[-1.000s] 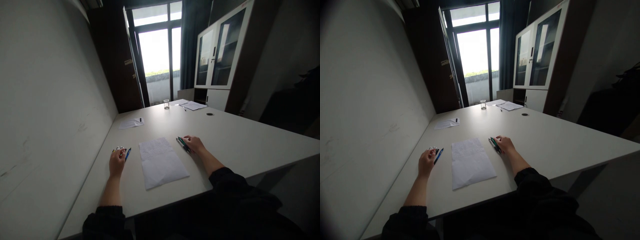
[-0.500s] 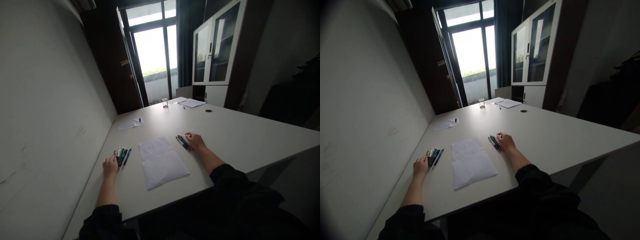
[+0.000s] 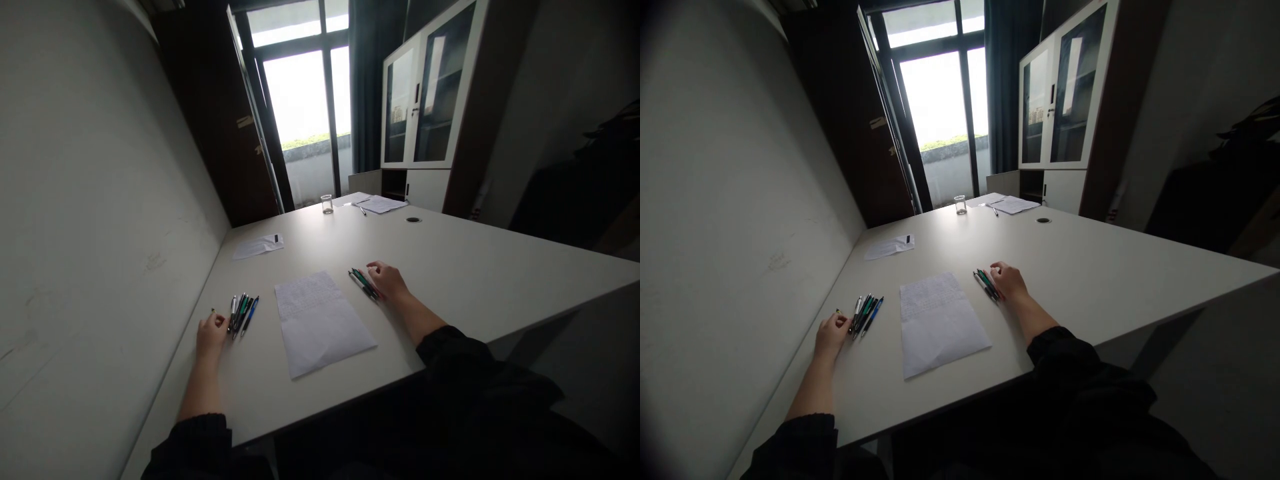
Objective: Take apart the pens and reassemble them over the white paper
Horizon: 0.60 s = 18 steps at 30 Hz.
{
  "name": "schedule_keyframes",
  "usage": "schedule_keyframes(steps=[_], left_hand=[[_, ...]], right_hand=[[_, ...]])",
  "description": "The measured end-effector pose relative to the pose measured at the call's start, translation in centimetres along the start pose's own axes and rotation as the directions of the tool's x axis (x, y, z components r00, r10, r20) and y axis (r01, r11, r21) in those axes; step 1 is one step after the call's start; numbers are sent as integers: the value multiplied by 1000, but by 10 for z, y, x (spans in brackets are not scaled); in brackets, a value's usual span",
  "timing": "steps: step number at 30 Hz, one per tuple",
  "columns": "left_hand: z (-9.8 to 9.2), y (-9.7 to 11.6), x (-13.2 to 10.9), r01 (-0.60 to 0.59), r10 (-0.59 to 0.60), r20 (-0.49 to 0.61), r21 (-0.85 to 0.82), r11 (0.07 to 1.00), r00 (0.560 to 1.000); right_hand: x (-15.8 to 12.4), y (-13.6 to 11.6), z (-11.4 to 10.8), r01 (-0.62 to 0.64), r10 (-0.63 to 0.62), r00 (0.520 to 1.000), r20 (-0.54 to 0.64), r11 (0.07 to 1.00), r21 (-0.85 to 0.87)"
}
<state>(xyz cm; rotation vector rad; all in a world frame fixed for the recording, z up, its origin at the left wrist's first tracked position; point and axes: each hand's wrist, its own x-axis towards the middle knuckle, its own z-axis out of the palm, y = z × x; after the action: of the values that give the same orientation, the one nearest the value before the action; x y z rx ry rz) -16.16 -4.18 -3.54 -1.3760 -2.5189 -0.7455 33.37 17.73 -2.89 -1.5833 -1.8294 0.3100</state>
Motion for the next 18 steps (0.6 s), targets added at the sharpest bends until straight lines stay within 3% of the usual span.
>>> schedule_keyframes(steps=[12, 18], left_hand=[[0, -2, 0, 117, -117, -6, 83, 990, 993], [-13, 4, -6, 203, -210, -40, -130, 970, 977]], right_hand=[[-6, -14, -4, 16, -12, 999, -50, 996, 84], [-11, -24, -7, 77, -64, 994, -90, 985, 155]])
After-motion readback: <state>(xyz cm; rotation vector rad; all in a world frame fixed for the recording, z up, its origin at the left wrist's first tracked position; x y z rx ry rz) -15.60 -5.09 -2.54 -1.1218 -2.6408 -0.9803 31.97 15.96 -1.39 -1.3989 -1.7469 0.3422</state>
